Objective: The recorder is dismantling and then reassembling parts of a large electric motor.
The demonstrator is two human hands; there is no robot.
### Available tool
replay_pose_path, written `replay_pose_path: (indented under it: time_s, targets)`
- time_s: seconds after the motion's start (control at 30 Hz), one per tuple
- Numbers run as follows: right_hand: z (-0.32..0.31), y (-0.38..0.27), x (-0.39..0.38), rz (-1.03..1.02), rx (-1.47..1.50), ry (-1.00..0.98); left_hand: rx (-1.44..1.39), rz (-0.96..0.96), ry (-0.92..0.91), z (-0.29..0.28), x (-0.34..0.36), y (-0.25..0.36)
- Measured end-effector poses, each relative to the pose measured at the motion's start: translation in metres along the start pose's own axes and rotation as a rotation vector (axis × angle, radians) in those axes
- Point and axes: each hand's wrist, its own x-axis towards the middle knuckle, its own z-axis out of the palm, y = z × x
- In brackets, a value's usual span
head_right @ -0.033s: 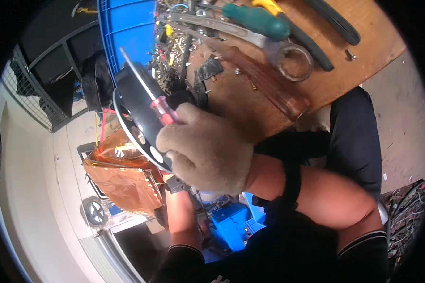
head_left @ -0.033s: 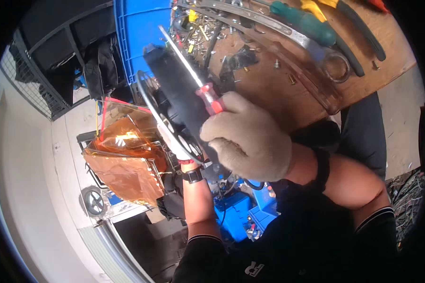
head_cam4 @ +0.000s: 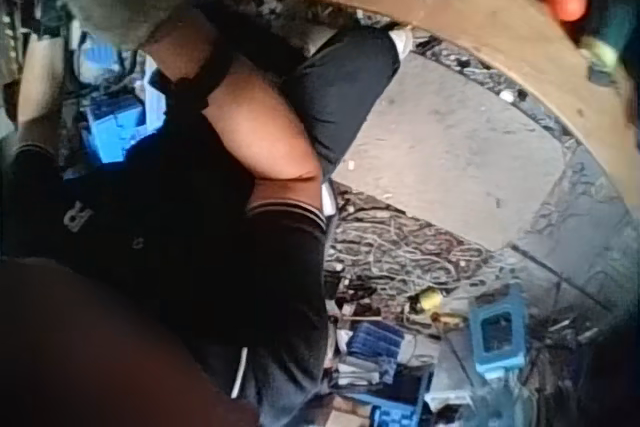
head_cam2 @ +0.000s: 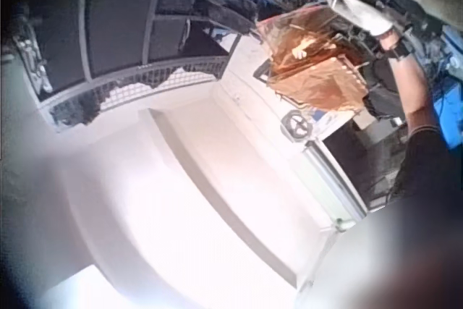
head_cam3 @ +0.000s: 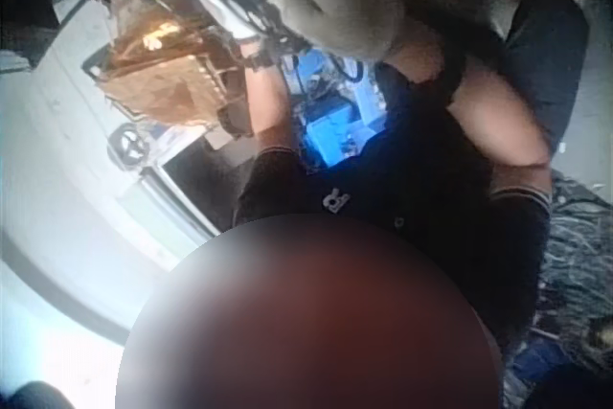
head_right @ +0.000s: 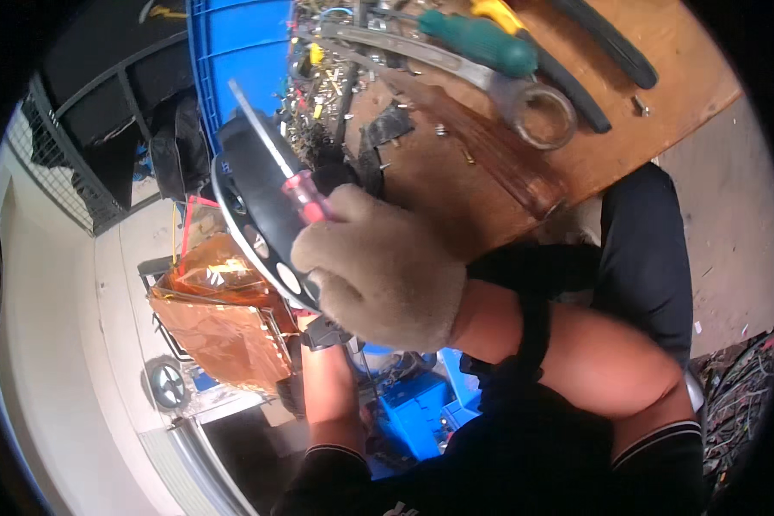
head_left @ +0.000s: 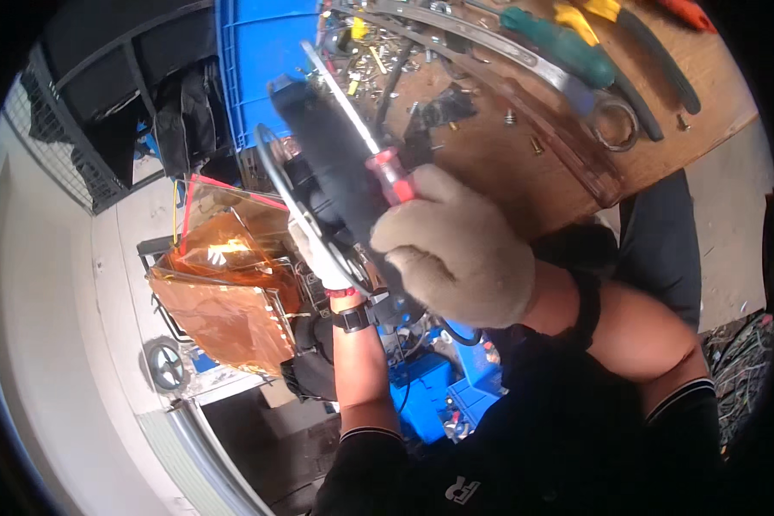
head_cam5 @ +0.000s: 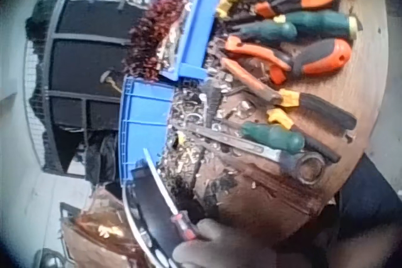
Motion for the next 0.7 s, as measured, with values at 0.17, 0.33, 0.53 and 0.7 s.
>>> replay_pose_path:
  time_s: [0.17, 0.33, 0.53, 0.7]
  targets:
    - [-0.007, -0.011, -0.001, -0.072, -0.106, 0.016, 0.419, 0.375, -0.115, -0.007, -0.001, -0.012]
    - [-0.022, -0.040, 0.000, -0.080, -0.367, 0.024, 0.495, 0.532, -0.120, 0.002, -0.008, -0.011]
    - [-0.036, -0.059, -0.026, -0.015, -0.498, 0.074, 0.662, 0.724, -0.096, 0.015, -0.012, 0.002]
    - [-0.035, -0.067, -0.053, 0.033, -0.457, 0.086, 0.816, 0.843, -0.082, 0.019, -0.023, 0.004]
